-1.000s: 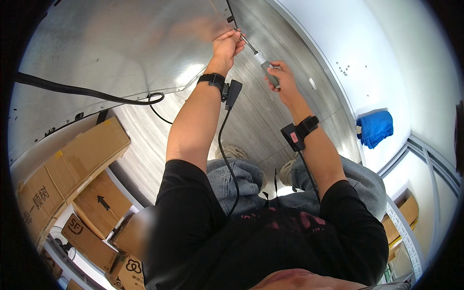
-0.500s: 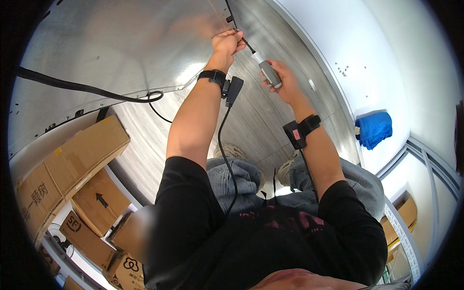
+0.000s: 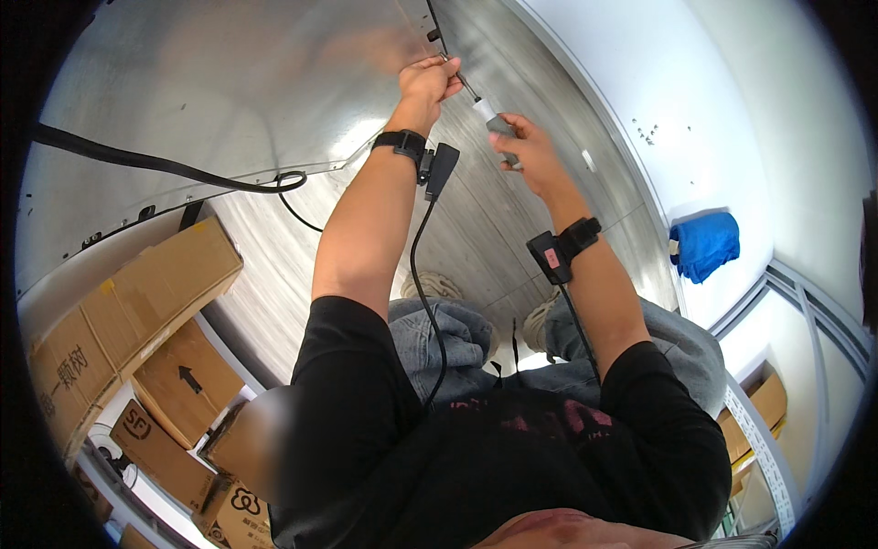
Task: The person uses a screwdriver to remove screws from the back panel of a wall-mounted electronic device. They then detach the panel and continue to unscrew fasteners from the device's internal frame.
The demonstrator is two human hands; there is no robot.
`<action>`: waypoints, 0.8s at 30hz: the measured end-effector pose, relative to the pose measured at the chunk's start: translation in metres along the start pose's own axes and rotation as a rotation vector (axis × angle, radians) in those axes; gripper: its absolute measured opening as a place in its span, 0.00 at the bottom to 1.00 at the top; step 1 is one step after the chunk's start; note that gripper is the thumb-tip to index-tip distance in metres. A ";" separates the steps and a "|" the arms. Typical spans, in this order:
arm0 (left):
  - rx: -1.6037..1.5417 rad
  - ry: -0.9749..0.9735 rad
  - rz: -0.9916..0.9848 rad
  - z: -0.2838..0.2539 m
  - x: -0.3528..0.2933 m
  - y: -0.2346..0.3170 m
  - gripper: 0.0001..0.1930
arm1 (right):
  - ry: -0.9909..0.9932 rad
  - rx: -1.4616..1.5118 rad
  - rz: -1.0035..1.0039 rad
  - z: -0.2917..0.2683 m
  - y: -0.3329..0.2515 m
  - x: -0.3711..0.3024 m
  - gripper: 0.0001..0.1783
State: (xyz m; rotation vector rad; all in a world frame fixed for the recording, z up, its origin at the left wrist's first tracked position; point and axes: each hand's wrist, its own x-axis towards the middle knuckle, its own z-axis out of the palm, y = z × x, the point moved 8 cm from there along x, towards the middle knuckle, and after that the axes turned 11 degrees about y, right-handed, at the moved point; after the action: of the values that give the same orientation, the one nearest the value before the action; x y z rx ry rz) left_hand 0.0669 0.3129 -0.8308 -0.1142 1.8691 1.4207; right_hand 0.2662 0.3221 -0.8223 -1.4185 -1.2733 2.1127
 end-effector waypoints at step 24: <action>-0.027 0.014 -0.009 0.002 0.002 -0.001 0.09 | -0.050 0.119 0.113 -0.006 -0.001 -0.003 0.25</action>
State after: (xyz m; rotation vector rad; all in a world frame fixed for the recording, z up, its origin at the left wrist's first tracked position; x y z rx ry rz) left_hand 0.0668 0.3147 -0.8324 -0.1460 1.8592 1.4431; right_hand 0.2720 0.3236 -0.8202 -1.4261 -1.0878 2.2698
